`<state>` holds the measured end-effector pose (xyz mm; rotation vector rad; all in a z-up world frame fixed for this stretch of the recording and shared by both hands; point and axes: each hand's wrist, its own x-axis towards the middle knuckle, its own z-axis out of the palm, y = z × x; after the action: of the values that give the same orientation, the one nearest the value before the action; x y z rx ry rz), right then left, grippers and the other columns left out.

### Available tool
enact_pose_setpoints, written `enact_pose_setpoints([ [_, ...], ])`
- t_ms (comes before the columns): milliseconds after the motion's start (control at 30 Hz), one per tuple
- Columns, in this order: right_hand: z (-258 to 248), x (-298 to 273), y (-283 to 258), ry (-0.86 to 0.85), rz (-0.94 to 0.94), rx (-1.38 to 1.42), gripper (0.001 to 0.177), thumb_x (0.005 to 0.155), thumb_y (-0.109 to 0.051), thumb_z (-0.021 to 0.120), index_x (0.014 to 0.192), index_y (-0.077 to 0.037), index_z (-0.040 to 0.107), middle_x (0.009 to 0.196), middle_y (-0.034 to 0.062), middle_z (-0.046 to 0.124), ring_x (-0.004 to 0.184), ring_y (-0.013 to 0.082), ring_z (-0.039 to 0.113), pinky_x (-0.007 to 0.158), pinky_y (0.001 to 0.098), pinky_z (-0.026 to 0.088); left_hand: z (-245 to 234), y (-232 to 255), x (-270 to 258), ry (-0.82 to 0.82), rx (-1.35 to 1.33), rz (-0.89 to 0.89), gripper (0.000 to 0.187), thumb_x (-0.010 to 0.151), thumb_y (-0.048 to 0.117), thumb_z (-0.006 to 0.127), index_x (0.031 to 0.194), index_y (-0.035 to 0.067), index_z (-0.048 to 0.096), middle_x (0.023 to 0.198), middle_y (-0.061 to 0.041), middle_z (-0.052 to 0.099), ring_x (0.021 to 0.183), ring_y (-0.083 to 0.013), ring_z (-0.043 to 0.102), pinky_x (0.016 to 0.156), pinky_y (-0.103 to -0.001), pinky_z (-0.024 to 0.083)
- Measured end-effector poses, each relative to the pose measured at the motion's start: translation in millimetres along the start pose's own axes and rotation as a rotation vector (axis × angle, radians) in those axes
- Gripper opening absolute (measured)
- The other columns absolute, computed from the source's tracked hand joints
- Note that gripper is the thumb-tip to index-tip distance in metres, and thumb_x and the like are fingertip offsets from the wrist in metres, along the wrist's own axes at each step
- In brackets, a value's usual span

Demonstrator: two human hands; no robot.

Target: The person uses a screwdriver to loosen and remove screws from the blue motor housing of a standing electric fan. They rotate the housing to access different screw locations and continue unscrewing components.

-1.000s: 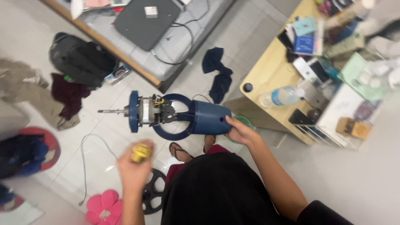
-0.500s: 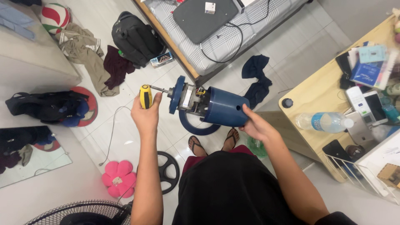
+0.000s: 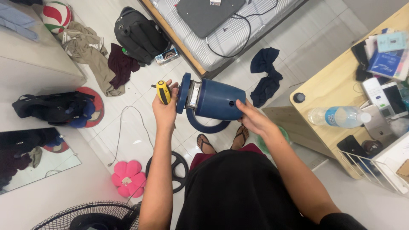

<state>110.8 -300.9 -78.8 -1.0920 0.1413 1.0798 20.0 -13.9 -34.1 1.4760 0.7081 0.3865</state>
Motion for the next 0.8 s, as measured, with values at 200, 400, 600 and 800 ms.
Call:
enact_pose_setpoints([
  [200,16.3,25.0,18.1,-0.126,-0.177,0.041,0.105,0.083,-0.047,0.08,0.16,-0.008,0.02,0.158,0.0133,0.035,0.147,0.0284,0.034,0.119,0.0461,0.03,-1.0,-3.6,-3.1,0.011,-0.009,-0.007,0.031,0.101,0.015,0.066,0.129,0.002,0.063,0.109,-0.007,0.077,0.082,-0.0066,0.062,0.071,-0.021,0.05],
  [400,30.3,34.2,20.6,-0.108,-0.207,0.03,0.105,0.08,-0.046,0.083,0.157,-0.006,0.024,0.153,0.0155,0.04,0.144,0.0299,0.039,0.119,0.0457,0.032,-2.1,-5.2,-3.5,0.025,-0.011,0.01,0.024,0.103,0.015,0.066,0.123,0.002,0.063,0.109,-0.007,0.075,0.081,-0.0052,0.06,0.071,-0.021,0.05],
  [600,39.7,31.0,27.3,-0.041,-0.309,0.087,0.094,0.085,-0.044,0.081,0.155,-0.004,0.031,0.149,0.016,0.046,0.14,0.0283,0.044,0.118,0.0439,0.036,-1.5,-8.6,-6.8,-0.001,-0.103,0.02,0.026,0.103,0.017,0.063,0.123,0.002,0.062,0.114,-0.007,0.075,0.091,-0.0059,0.065,0.078,-0.021,0.053],
  [800,46.5,29.3,29.9,-0.028,-0.322,0.136,0.09,0.086,-0.042,0.08,0.153,-0.005,0.033,0.145,0.0156,0.049,0.137,0.0276,0.048,0.114,0.0437,0.041,-5.5,-15.3,-7.4,0.001,-0.018,0.037,0.034,0.106,0.026,0.065,0.126,-0.001,0.063,0.115,-0.013,0.072,0.097,-0.012,0.062,0.089,-0.027,0.053],
])
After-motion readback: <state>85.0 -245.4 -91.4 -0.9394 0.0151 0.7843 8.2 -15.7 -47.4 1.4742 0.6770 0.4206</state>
